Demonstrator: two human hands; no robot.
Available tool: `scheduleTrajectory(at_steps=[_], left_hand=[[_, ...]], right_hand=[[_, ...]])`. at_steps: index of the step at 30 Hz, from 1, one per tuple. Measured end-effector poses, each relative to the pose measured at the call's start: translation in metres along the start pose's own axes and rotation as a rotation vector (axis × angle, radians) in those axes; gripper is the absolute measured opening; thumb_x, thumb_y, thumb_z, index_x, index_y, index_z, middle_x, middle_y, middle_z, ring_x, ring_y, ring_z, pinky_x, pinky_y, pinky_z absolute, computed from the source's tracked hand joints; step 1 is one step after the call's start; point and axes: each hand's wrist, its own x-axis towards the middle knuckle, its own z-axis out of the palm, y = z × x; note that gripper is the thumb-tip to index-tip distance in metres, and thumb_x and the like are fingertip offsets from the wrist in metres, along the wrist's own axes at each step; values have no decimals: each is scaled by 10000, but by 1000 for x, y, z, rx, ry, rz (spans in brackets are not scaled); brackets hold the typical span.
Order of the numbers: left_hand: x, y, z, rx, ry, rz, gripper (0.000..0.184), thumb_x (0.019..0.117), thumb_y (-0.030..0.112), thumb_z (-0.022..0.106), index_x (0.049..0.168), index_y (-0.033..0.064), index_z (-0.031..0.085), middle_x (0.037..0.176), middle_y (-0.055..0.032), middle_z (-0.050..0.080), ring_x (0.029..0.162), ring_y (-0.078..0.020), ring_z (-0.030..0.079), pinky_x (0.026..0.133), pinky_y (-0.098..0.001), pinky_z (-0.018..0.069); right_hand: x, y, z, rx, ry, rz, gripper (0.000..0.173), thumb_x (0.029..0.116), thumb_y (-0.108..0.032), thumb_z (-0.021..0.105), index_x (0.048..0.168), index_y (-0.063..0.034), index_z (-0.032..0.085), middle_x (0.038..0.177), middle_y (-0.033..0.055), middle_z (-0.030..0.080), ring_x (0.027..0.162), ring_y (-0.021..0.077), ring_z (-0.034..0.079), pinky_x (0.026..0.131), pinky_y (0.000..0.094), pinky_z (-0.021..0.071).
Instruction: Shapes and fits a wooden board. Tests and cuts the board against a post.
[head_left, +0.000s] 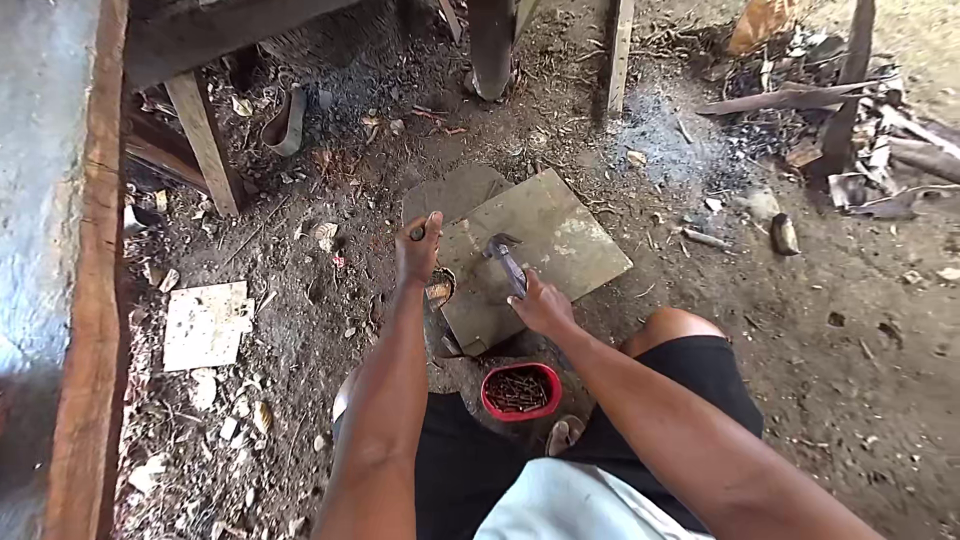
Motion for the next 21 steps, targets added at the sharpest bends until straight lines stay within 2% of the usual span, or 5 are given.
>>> scheduleTrajectory(at_steps=[5,10,13,17,21], left_hand=[[9,-7,6,45,-11,-16,375,1014,432,637,800,125,616,635,31,545,507,-94,498,506,-283,471],[9,-8,11,104,10,-5,389,1020,434,630,780,129,599,625,35,519,500,-92,471,493,-284,436],[5,-1,11,161,61,-35,394,1020,465,612,817,128,625,634,48,517,512,-84,473,509,-287,443],[7,-6,7,52,119,-32,343,1029,402,618,805,143,598,649,53,523,520,-81,484,514,-283,461],[11,-5,9,64,123,-49,382,1029,426,619,783,136,585,627,31,508,503,-106,479,499,-299,454]], right_hand=[[1,1,2,5,12,5,649,961,-432,646,1537,-231,424,1157,143,722,1079,356,697,896,596,539],[2,1,3,14,20,10,641,959,-432,649,1530,-238,433,1142,141,725,1074,357,697,893,588,541],[0,0,1,35,31,11,640,951,-418,669,1518,-221,447,1116,164,723,1051,387,695,882,623,537],[1,1,5,27,43,12,644,944,-416,674,1516,-229,444,1083,162,729,1028,388,701,858,620,545],[-1,0,5,25,42,16,628,952,-411,663,1509,-219,446,1089,158,728,1030,379,702,862,611,544]])
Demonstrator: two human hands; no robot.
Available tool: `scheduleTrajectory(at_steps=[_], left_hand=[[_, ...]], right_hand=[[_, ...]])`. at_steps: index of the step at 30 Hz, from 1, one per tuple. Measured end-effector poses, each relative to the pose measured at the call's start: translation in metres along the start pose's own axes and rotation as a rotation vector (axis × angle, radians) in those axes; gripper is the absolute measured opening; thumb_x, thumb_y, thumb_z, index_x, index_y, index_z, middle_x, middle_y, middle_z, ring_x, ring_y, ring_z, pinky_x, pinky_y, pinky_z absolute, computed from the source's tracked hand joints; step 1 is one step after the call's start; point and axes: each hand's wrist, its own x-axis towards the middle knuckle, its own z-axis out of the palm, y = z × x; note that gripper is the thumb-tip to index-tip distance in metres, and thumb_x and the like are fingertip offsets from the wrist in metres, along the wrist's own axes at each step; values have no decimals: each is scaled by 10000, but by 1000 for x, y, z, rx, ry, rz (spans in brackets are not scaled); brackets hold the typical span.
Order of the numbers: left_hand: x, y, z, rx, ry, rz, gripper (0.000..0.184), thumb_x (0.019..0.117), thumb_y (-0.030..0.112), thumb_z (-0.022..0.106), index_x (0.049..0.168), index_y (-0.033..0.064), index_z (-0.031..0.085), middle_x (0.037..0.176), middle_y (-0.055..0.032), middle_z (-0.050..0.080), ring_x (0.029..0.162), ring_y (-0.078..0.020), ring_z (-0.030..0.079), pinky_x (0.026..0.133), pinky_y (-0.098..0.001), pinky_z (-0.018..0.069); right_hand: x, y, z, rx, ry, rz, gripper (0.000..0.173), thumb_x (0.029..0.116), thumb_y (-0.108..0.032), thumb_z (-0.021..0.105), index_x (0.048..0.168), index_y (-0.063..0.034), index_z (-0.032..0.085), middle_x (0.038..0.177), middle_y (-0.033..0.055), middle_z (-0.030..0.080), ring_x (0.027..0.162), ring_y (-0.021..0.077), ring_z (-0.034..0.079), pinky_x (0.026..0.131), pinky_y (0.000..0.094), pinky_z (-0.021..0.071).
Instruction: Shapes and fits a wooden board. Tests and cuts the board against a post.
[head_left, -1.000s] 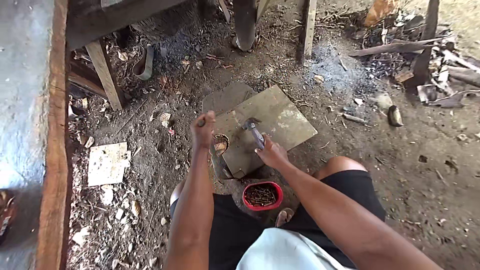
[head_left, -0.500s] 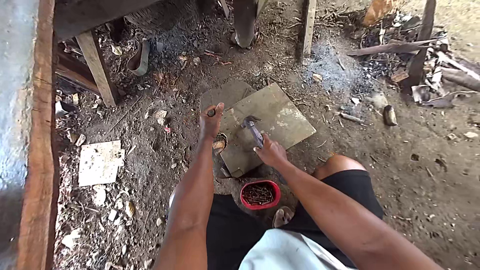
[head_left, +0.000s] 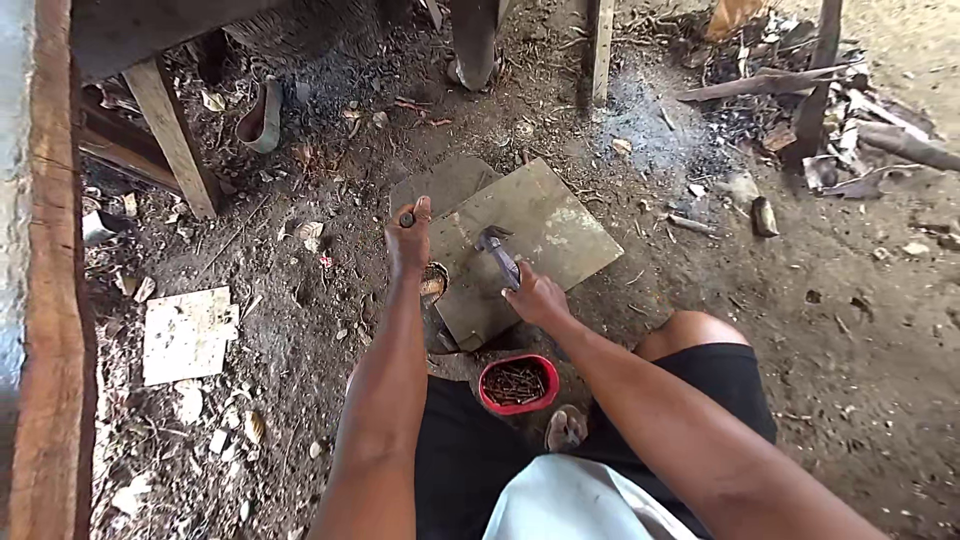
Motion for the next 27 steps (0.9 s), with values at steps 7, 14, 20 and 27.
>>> scheduleTrajectory(at_steps=[7,14,20,27], left_hand=[[-2,-2,-2,28,24,11,386,1029,433,617,783,137,588,630,30,515,501,-105,485,497,-299,457],[-7,-1,0,80,-6,35,387,1003,431,658,776,129,582,625,42,492,519,-84,466,519,-294,442],[-18,11,-3,139,17,-2,349,990,404,677,803,114,629,678,30,568,610,-76,548,631,-320,508],[-24,3,-9,245,-43,-103,329,1017,375,615,1007,61,712,874,-87,697,807,-194,673,789,-475,572]], right_hand=[[0,5,-9,95,-44,-58,512,967,-415,649,1393,-154,537,1013,150,715,954,355,703,831,598,551],[-97,-82,-121,295,388,-603,531,1021,-379,618,1455,-113,464,772,55,641,570,199,620,503,433,548],[-99,-110,-110,137,430,-719,506,1011,-294,634,1425,-63,455,830,93,656,617,237,651,519,446,565],[-96,-104,-98,-20,204,-540,474,1025,-371,608,1417,-132,492,767,85,656,645,278,667,560,506,556]])
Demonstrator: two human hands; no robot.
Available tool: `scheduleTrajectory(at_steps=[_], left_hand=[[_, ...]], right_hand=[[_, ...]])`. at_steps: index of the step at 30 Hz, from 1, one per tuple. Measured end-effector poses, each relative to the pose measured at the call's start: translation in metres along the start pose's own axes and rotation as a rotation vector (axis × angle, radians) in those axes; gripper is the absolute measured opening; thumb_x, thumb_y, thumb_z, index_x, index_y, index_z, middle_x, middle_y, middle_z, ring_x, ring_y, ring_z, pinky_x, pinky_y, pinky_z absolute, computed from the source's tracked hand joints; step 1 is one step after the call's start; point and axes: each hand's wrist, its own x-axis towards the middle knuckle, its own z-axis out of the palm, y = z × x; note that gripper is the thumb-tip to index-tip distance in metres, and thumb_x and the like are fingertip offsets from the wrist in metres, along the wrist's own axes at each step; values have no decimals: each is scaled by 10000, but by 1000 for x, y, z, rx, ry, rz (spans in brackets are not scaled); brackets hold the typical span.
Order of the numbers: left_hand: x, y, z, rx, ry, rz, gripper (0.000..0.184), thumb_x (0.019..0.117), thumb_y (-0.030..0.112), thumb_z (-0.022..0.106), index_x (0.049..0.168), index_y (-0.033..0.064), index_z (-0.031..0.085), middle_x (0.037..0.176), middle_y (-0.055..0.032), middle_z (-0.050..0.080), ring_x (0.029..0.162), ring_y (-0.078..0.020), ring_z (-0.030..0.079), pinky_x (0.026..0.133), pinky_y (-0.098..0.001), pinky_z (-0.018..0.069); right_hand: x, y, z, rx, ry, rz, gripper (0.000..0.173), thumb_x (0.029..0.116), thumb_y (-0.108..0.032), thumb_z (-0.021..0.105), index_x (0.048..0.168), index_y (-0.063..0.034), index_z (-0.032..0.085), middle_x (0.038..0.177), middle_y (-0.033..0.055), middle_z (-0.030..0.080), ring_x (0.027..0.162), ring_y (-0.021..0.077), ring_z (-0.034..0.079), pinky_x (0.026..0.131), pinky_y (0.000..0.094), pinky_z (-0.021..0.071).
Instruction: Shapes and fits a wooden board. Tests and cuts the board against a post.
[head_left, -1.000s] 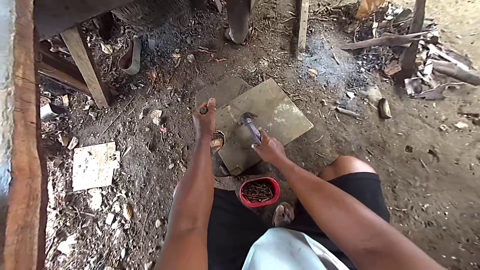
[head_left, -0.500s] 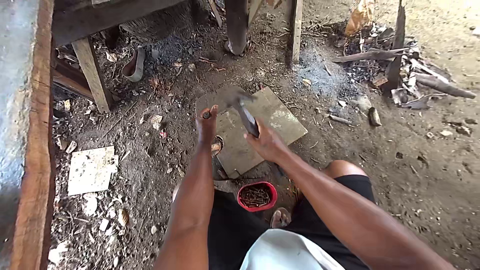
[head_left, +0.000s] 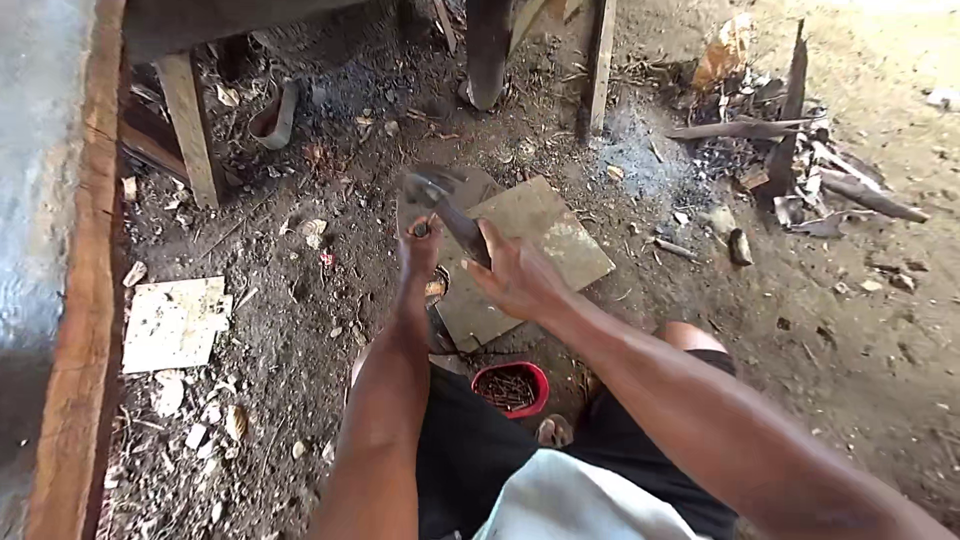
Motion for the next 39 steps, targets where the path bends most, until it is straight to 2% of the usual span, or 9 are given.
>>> scheduleTrajectory(at_steps=[2,7,10,20,23,28,33,36,39], left_hand=[[5,0,2,-8,32,47,389,1011,460,604,880,99,665,750,-26,620,690,-149,607,687,-432,537],[15,19,4,38,-1,-149,292,987,254,662,1165,25,690,950,-151,697,836,-250,671,795,-500,564],[44,21,9,170,-27,-187,502,1060,489,517,1033,18,684,889,-167,676,813,-300,659,782,-543,537],[82,35,52,513,-310,-282,561,1075,498,457,1207,6,690,1211,-246,686,1174,-406,656,1001,-641,498],[76,41,30,330,-208,-284,540,1063,514,486,1156,25,698,1072,-186,711,952,-334,689,871,-569,544],[20,26,-32,-133,107,-280,381,1061,440,548,1033,75,655,638,39,479,484,-84,449,492,-283,469],[-31,-33,-37,420,-24,-530,473,1036,456,575,1230,38,682,1074,-232,706,924,-369,702,859,-584,564],[-36,-36,-13,610,-156,-573,566,988,477,652,1344,39,616,1273,-249,662,1232,-412,619,1057,-613,473],[-33,-36,-1,655,-143,-539,640,952,450,715,1428,56,548,1291,-243,657,1267,-419,597,1069,-614,464]], right_hand=[[4,6,12,-2,99,-67,485,1017,-341,609,1420,-107,477,756,79,659,612,269,662,541,490,559],[22,32,5,43,-214,155,451,1026,-382,605,1400,-155,497,878,137,673,749,325,684,649,559,567],[12,70,32,56,-60,247,496,1015,-393,617,1440,-179,475,878,136,683,782,346,693,676,589,563],[5,136,98,-62,-312,546,609,990,-480,584,1519,-225,425,1167,142,713,1071,356,700,874,593,550],[8,143,94,-2,-314,536,630,976,-443,608,1530,-215,414,1185,155,707,1088,371,692,881,612,544],[8,141,94,-21,-307,511,608,976,-416,584,1516,-190,420,1157,173,713,1071,393,697,852,625,544],[7,142,93,-4,-311,508,586,965,-402,590,1491,-195,435,1147,170,715,1063,397,700,848,632,543],[7,142,91,-2,-317,515,568,965,-397,586,1477,-196,443,1152,164,717,1069,386,701,851,621,544],[8,142,92,-6,-312,510,567,969,-398,581,1479,-194,440,1153,161,717,1072,385,701,853,614,546]])
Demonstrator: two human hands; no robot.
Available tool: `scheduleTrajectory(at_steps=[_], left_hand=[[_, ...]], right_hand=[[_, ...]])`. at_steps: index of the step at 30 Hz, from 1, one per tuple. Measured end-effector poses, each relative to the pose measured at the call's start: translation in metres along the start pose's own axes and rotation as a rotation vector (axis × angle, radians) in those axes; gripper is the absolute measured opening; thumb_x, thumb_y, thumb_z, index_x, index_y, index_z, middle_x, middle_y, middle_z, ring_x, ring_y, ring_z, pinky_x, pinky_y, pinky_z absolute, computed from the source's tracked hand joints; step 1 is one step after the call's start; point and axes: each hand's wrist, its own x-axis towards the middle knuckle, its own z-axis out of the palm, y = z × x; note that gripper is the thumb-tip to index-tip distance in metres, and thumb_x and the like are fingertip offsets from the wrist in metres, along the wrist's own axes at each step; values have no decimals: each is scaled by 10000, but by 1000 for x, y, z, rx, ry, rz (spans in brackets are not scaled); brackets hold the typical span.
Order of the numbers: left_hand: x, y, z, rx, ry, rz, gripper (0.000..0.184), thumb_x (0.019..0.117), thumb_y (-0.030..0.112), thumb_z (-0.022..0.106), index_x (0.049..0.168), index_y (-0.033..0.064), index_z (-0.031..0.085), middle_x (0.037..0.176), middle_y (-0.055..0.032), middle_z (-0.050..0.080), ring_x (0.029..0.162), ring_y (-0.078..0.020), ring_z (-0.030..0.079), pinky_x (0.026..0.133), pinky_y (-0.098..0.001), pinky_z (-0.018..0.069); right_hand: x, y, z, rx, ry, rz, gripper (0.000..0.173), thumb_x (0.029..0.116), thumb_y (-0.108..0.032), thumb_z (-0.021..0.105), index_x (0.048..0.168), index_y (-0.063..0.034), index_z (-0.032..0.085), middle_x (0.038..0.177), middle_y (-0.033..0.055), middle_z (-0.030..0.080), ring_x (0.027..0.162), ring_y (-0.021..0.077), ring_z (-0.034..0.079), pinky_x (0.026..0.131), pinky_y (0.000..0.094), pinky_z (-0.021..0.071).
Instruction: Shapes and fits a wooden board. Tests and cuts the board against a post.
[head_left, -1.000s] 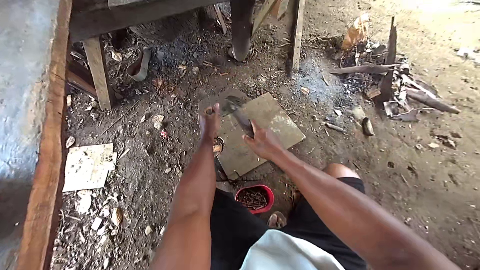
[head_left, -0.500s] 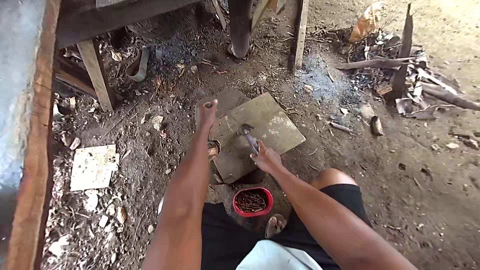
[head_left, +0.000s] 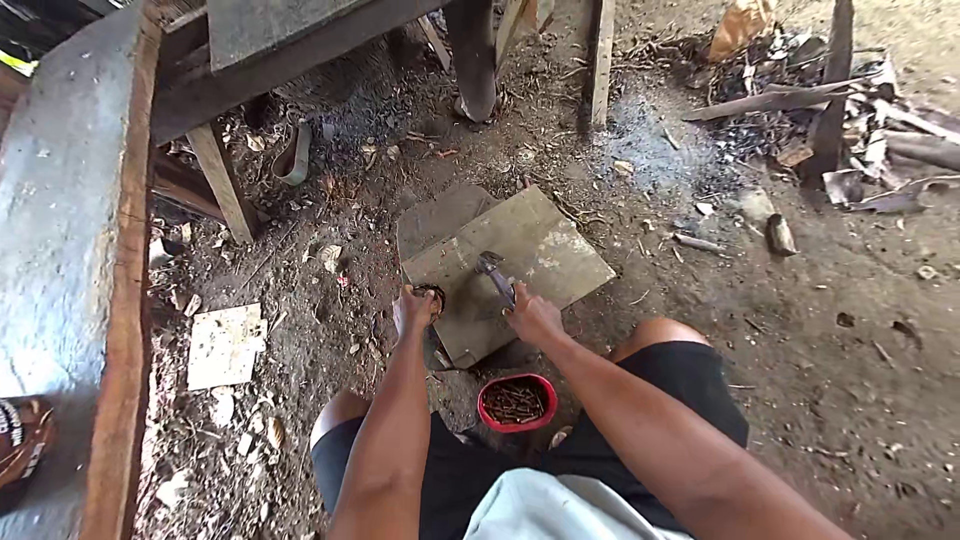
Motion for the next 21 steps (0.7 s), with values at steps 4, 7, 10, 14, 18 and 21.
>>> scheduleTrajectory(at_steps=[4,7,10,14,18,21], left_hand=[[9,-14,-5,-71,-61,9,599,945,384,727,1448,114,547,1254,-208,686,1206,-383,642,1042,-601,489],[3,-30,-8,-311,-81,-1,590,960,301,715,1472,119,487,1154,-181,682,794,-238,641,700,-440,544],[10,-22,6,-451,-78,-15,613,977,305,715,1477,85,436,1012,-148,618,603,-148,493,530,-341,452],[26,-5,7,-168,-63,-65,632,930,349,767,1382,-31,540,1160,-286,634,854,-342,626,734,-545,532],[21,2,-3,-35,-17,-31,555,942,350,747,1275,-63,587,1056,-261,631,806,-324,597,707,-533,510],[9,14,-39,22,97,111,566,936,307,742,1312,-86,584,1237,-345,627,1174,-490,611,1007,-684,461]], right_hand=[[1,3,-1,-3,4,-5,566,970,-401,573,1477,-194,435,1141,153,721,1063,377,705,843,602,553],[-2,2,6,55,-18,-38,607,973,-397,583,1524,-213,407,1144,168,718,1044,397,703,841,627,553],[-6,10,0,147,0,-54,607,966,-351,617,1520,-205,415,1113,175,724,1013,405,710,826,649,558],[-4,14,-2,167,-9,-63,567,956,-311,613,1488,-214,443,1118,164,725,1027,400,710,820,645,561],[0,14,1,180,-11,-80,543,962,-281,600,1478,-205,450,1111,167,725,1038,397,707,821,641,556],[0,12,-1,179,-18,-79,550,962,-278,595,1483,-197,439,1105,164,725,1032,394,709,822,632,558]])
